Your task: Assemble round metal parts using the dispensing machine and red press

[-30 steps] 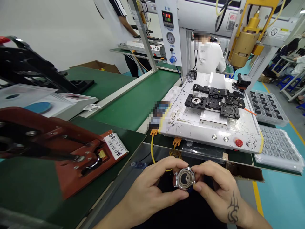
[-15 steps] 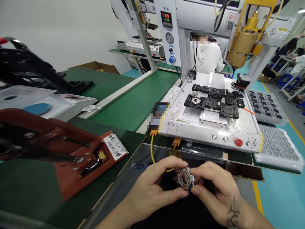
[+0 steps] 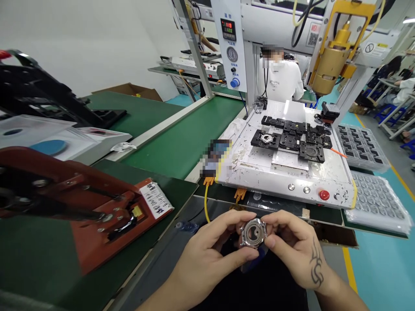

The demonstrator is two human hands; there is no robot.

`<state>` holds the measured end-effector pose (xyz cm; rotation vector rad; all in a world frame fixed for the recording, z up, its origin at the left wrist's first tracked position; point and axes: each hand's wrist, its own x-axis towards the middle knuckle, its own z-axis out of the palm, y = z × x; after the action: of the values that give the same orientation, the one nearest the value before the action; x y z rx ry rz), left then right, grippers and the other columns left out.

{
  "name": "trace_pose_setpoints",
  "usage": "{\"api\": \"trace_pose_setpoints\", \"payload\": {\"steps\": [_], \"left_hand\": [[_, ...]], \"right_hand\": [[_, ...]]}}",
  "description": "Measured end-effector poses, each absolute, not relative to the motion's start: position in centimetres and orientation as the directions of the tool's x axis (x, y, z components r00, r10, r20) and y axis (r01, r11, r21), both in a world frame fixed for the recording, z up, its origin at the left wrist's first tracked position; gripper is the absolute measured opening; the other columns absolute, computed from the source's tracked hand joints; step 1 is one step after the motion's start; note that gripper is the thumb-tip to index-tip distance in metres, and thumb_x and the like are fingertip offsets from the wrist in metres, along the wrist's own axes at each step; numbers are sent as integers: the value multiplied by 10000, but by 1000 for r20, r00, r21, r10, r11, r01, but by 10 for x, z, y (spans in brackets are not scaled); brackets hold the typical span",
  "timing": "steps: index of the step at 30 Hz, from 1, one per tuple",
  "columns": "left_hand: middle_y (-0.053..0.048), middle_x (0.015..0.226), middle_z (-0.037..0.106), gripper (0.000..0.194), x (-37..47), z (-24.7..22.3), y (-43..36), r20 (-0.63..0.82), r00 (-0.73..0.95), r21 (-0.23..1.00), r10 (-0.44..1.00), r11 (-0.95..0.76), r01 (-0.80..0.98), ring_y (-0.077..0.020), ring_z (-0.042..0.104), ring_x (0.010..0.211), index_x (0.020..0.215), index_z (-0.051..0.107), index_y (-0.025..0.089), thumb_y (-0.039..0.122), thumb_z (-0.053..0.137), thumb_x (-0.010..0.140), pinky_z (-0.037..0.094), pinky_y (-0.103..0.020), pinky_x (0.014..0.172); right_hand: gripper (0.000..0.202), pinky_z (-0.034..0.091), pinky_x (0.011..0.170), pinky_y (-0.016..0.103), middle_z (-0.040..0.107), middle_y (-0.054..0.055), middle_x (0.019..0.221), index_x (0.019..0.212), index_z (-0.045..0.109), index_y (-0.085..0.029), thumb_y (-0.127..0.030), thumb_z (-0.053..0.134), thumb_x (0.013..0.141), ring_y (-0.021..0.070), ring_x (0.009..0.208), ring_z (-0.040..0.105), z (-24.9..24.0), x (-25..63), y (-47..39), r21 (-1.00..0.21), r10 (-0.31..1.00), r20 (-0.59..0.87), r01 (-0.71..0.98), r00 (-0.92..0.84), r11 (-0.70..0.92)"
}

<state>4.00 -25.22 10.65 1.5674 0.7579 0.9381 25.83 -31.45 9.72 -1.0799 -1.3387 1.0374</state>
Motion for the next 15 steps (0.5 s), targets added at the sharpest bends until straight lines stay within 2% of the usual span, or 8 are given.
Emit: {"api": "trace_pose_setpoints", "payload": {"steps": [6,11,15], "left_hand": [[19,997,775,436,42,112,-256,96,475,995,875,-74,-66,-151,692,802,1202,824,307,179,942,802,611,-264,813],[21,970,789,416,46,114,-259,26,475,991,880,41,-130,-139,690,781,1127,847,291,175,981,751,597,-216,731],[20,961,801,424,47,116,-261,12,465,987,885,65,-149,-139,691,774,1104,855,287,181,1006,722,596,-206,714]], "right_hand": [[256,661,778,240,813,44,970,1260,820,-289,-276,818,1004,163,845,757,88,260,-313,-985,992,124,-124,-15,121],[267,638,752,214,809,39,964,1276,820,-301,-305,822,1009,142,819,732,83,262,-315,-974,997,66,-219,-40,56],[266,604,719,186,801,32,957,1277,820,-312,-325,823,1012,127,812,708,81,263,-317,-965,997,38,-260,-64,20]]}}
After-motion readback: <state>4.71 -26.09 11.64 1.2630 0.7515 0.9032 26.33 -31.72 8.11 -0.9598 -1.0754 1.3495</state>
